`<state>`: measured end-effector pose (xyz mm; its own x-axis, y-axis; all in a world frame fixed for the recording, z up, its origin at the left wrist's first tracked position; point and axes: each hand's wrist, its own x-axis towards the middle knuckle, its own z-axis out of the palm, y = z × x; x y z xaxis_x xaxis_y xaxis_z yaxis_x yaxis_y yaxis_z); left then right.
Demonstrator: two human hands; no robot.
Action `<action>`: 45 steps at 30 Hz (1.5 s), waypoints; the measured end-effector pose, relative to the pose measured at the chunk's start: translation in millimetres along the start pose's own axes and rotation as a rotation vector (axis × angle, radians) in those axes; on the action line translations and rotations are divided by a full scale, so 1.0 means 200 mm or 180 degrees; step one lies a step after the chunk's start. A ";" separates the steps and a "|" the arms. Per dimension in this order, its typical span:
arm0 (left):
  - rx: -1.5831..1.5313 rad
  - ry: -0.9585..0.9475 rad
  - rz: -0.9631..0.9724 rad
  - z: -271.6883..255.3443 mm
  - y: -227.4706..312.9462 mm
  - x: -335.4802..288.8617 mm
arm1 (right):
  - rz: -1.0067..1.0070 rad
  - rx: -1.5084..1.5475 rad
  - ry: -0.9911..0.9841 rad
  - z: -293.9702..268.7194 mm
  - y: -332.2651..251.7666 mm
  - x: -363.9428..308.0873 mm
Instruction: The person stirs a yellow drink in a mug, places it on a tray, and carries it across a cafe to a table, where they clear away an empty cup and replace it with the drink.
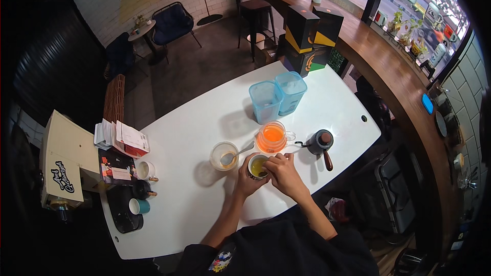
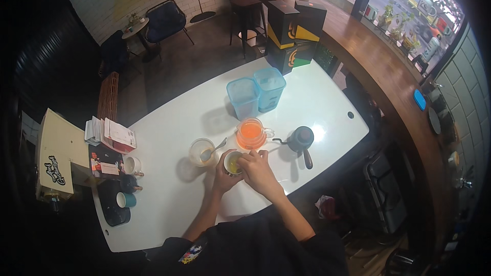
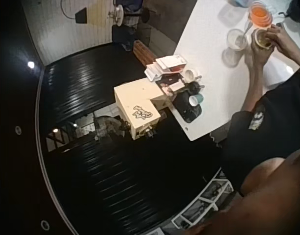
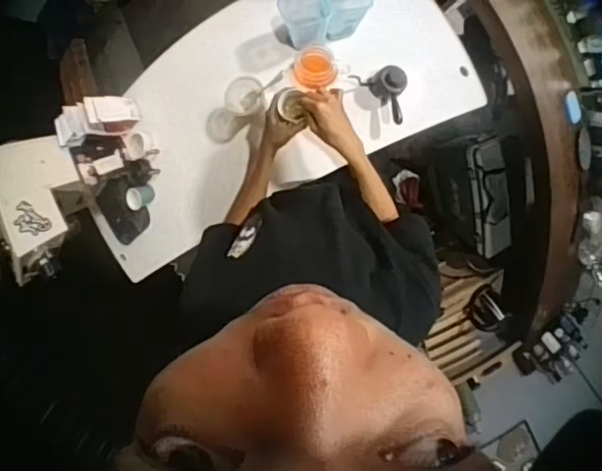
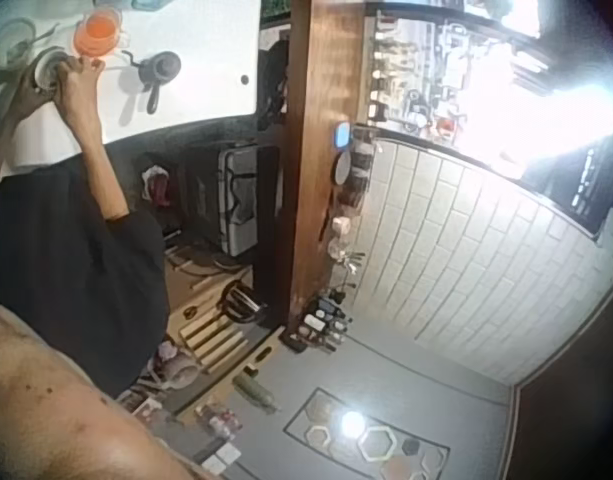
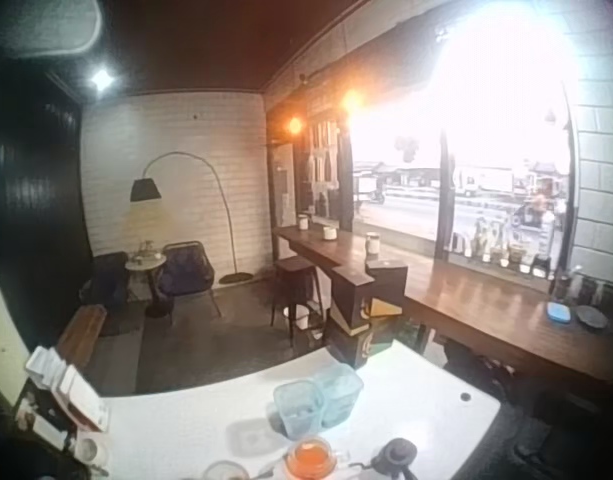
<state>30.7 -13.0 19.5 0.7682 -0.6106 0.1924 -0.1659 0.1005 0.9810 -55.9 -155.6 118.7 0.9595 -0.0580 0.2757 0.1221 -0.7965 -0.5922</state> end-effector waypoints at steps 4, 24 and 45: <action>0.0199 0.0048 0.0112 0.00 -0.01 0.01 | 0.0034 -0.0223 0.0401 0.00 0.01 0.01; 0.0411 0.0049 0.0246 0.01 0.03 0.01 | 0.0032 0.0112 0.0680 0.06 0.04 0.02; 0.0379 0.0037 0.0164 0.00 0.05 0.01 | -0.0061 0.0183 0.0234 0.04 0.02 0.02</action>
<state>30.4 -12.6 29.6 0.7639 -0.5977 0.2435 -0.2770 0.0371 0.9601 -50.2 -153.9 111.0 0.9358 -0.0887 0.3411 0.1567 -0.7621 -0.6282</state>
